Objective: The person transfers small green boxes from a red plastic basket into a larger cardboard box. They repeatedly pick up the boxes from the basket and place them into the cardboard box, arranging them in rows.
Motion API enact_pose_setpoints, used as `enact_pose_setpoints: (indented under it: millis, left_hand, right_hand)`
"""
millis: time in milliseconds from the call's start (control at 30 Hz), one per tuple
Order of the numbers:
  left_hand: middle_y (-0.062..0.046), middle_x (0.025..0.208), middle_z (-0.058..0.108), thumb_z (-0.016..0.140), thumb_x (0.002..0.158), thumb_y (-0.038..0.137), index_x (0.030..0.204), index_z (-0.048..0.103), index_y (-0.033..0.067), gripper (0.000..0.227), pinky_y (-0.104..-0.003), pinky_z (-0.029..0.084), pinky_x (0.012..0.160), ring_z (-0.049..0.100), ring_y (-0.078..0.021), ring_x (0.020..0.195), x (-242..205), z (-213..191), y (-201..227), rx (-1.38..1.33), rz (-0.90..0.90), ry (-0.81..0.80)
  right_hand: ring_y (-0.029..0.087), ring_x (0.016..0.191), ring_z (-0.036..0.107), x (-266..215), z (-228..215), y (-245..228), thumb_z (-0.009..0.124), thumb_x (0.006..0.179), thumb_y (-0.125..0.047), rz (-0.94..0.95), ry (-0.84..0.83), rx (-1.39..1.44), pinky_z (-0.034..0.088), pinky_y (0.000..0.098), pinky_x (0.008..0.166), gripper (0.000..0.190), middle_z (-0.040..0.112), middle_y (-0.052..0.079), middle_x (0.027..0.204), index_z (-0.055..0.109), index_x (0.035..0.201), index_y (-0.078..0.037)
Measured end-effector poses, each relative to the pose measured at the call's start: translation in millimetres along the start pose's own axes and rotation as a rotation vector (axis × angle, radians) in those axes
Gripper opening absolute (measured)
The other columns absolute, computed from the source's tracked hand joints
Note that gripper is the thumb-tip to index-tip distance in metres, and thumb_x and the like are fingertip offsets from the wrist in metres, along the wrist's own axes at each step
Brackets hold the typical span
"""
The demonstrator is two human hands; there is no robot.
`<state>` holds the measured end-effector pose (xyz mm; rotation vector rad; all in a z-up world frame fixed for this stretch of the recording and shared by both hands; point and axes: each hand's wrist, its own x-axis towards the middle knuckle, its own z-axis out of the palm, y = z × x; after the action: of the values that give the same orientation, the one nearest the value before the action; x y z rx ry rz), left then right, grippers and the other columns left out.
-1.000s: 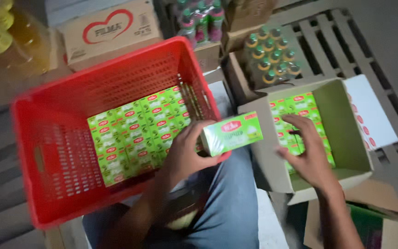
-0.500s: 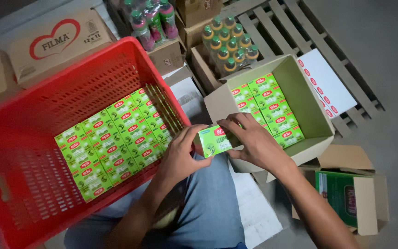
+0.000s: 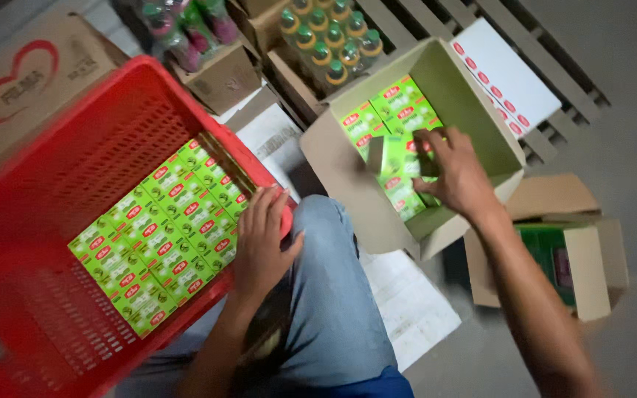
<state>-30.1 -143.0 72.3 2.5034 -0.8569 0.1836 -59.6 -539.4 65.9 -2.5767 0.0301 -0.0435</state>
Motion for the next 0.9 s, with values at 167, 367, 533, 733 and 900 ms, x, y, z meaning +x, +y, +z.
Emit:
enact_pose_setpoints:
  millis: [167,367,533,733,900]
  left_hand:
    - [-0.028,0.15,0.059,0.088,0.081,0.022,0.157,0.05,-0.0031,0.088,-0.064,0.046,0.115,0.057,-0.0535,0.14,3,12,-6,-0.094,-0.048,0.095]
    - [-0.021,0.153,0.06,0.083,0.087,0.027,0.16,0.053,0.0039,0.083,-0.063,0.046,0.117,0.055,-0.0492,0.144,0,12,-4,0.022,-0.054,0.043]
    - [-0.018,0.156,0.058,0.084,0.089,0.028,0.161,0.051,0.0103,0.081,-0.066,0.046,0.114,0.051,-0.0477,0.148,-1,12,-3,0.019,-0.103,0.011]
    - [-0.014,0.155,0.058,0.081,0.092,0.034,0.156,0.058,0.0142,0.071,-0.064,0.049,0.113,0.051,-0.0456,0.148,-2,19,-4,0.12,-0.093,0.008]
    - [-0.012,0.153,0.059,0.08,0.091,0.033,0.153,0.062,0.0143,0.067,-0.061,0.054,0.109,0.055,-0.0442,0.146,2,15,4,0.229,-0.077,-0.002]
  right_hand:
    - [0.037,0.127,0.062,-17,46,84,0.099,0.067,-0.024,0.054,-0.15,-0.567,0.068,0.0538,0.093,0.071,0.061,0.004,0.133,0.075,0.133,-0.028]
    - [0.042,0.139,0.062,-26,107,107,0.084,0.084,-0.027,0.059,-0.409,-0.314,0.061,0.0613,0.107,0.035,0.07,0.007,0.127,0.08,0.119,-0.027]
    - [0.038,0.121,0.072,-18,145,104,0.073,0.099,-0.033,0.132,-0.43,-0.213,0.067,0.0608,0.096,0.02,0.068,0.002,0.126,0.071,0.119,-0.034]
    - [0.031,0.138,0.054,-25,155,117,0.066,0.106,-0.043,0.121,-0.519,-0.476,0.061,0.0666,0.1,0.033,0.056,0.002,0.139,0.057,0.137,-0.034]
    - [0.036,0.138,0.051,-17,171,126,0.084,0.091,-0.046,0.249,-0.521,-0.513,0.065,0.0637,0.09,0.069,0.049,0.009,0.141,0.049,0.145,-0.023]
